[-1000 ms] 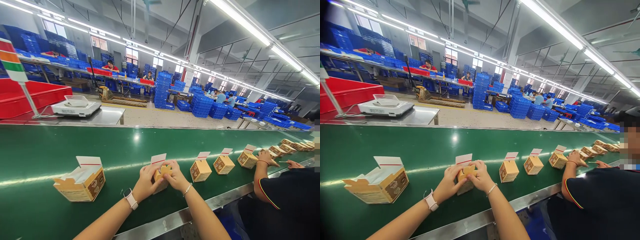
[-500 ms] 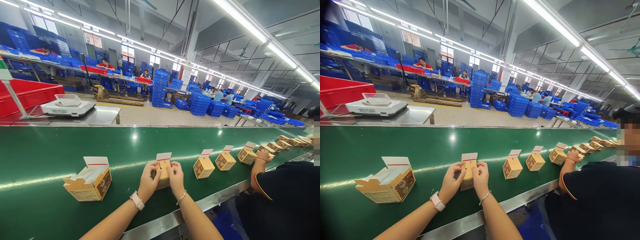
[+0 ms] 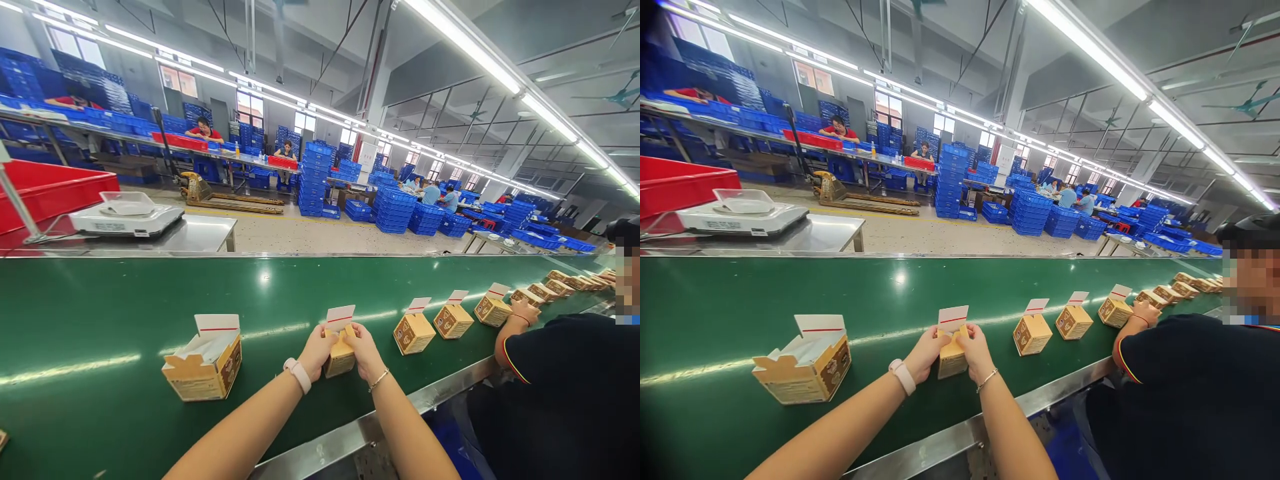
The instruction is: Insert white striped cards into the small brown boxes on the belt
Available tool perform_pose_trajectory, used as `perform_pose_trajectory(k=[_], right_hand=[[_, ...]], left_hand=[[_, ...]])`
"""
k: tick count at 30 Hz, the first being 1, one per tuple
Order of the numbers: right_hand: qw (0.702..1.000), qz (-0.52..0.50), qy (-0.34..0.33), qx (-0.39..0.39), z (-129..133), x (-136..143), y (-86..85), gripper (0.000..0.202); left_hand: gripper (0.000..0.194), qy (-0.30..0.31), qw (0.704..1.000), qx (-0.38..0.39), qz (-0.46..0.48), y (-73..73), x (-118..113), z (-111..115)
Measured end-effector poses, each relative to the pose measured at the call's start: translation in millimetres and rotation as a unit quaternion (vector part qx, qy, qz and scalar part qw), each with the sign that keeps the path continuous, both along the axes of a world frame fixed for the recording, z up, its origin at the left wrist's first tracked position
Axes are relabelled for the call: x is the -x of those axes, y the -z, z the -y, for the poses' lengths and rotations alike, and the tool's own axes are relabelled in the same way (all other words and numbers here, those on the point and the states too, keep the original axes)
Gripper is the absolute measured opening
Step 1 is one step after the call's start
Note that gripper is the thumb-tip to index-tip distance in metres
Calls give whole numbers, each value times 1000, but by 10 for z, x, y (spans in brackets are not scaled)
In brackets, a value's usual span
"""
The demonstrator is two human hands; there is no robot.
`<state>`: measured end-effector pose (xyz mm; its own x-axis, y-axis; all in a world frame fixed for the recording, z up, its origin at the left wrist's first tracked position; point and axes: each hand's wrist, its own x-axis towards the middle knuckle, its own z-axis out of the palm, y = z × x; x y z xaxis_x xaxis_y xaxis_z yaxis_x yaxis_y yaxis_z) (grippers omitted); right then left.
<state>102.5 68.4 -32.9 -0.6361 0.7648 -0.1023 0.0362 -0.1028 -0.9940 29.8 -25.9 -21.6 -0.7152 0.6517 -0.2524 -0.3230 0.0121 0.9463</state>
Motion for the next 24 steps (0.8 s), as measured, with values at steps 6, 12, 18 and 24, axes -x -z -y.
perform_pose_trajectory(k=[6,12,18,24], right_hand=[[953,-114,170,-224,412,-396,92,59],[857,-183,-129,-464,934,-172,110,53],[844,-107,-314,-421,1000,606,53,73],[849,-94,-371,-365,851,819,-94,36]], left_hand=[[33,-31,984,-53,-168,86,-237,911],[51,-352,688,-90,-628,192,160,1881],[45,-137,684,114,-707,327,696,1943],[43,-140,675,160,-707,449,595,1804]])
